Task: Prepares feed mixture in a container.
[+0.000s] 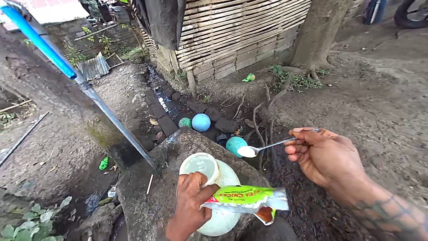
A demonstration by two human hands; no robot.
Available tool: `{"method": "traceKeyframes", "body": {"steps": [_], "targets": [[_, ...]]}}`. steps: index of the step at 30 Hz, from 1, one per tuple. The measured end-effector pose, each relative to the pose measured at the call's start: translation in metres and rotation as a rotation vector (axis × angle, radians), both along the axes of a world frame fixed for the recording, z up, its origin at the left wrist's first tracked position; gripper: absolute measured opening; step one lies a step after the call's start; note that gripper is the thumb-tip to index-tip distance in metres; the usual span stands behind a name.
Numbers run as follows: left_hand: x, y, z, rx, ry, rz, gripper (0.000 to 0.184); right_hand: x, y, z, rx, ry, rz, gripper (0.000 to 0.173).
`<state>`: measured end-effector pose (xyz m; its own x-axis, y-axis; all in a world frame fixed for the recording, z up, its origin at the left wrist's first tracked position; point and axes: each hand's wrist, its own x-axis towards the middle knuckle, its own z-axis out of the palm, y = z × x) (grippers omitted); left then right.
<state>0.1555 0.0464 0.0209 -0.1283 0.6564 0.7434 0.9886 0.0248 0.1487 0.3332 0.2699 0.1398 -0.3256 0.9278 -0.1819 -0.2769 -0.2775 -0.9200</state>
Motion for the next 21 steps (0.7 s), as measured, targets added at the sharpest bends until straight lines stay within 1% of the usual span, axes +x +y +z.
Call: {"method": "traceKeyframes", "body": {"steps": [4,7,9,12,13,15,17,20,21], "targets": [[0.002,-0.005,-0.003,0.000,0.070,-0.043,0.019,-0.033,-0.021,-0.005,0.100,0.019,0.149,0.011],[0.007,-0.006,-0.004,0.004,0.101,-0.056,0.016,-0.050,-0.035,-0.017,0.272,0.006,0.306,0.009],[0.009,-0.007,-0.005,0.010,0.109,-0.067,0.017,-0.056,-0.039,-0.026,0.492,-0.029,0.443,0.008],[0.011,-0.008,-0.006,0.020,0.115,-0.072,0.017,-0.058,-0.037,-0.034,0.881,-0.100,0.664,0.009],[0.010,-0.008,-0.008,0.029,0.119,-0.070,0.016,-0.058,-0.034,-0.035,1.011,-0.118,0.704,0.011],[0.009,-0.008,-0.010,0.043,0.127,-0.057,0.016,-0.060,-0.031,-0.036,1.239,-0.151,0.692,0.017],[0.008,-0.009,-0.012,0.057,0.135,-0.041,0.016,-0.063,-0.030,-0.036,1.309,-0.148,0.694,0.019],[0.007,-0.009,-0.016,0.089,0.145,-0.016,0.015,-0.065,-0.028,-0.034,1.281,-0.131,0.831,0.018],[0.006,-0.009,-0.017,0.098,0.150,-0.009,0.015,-0.065,-0.026,-0.032,1.303,-0.143,0.859,0.018]]}}
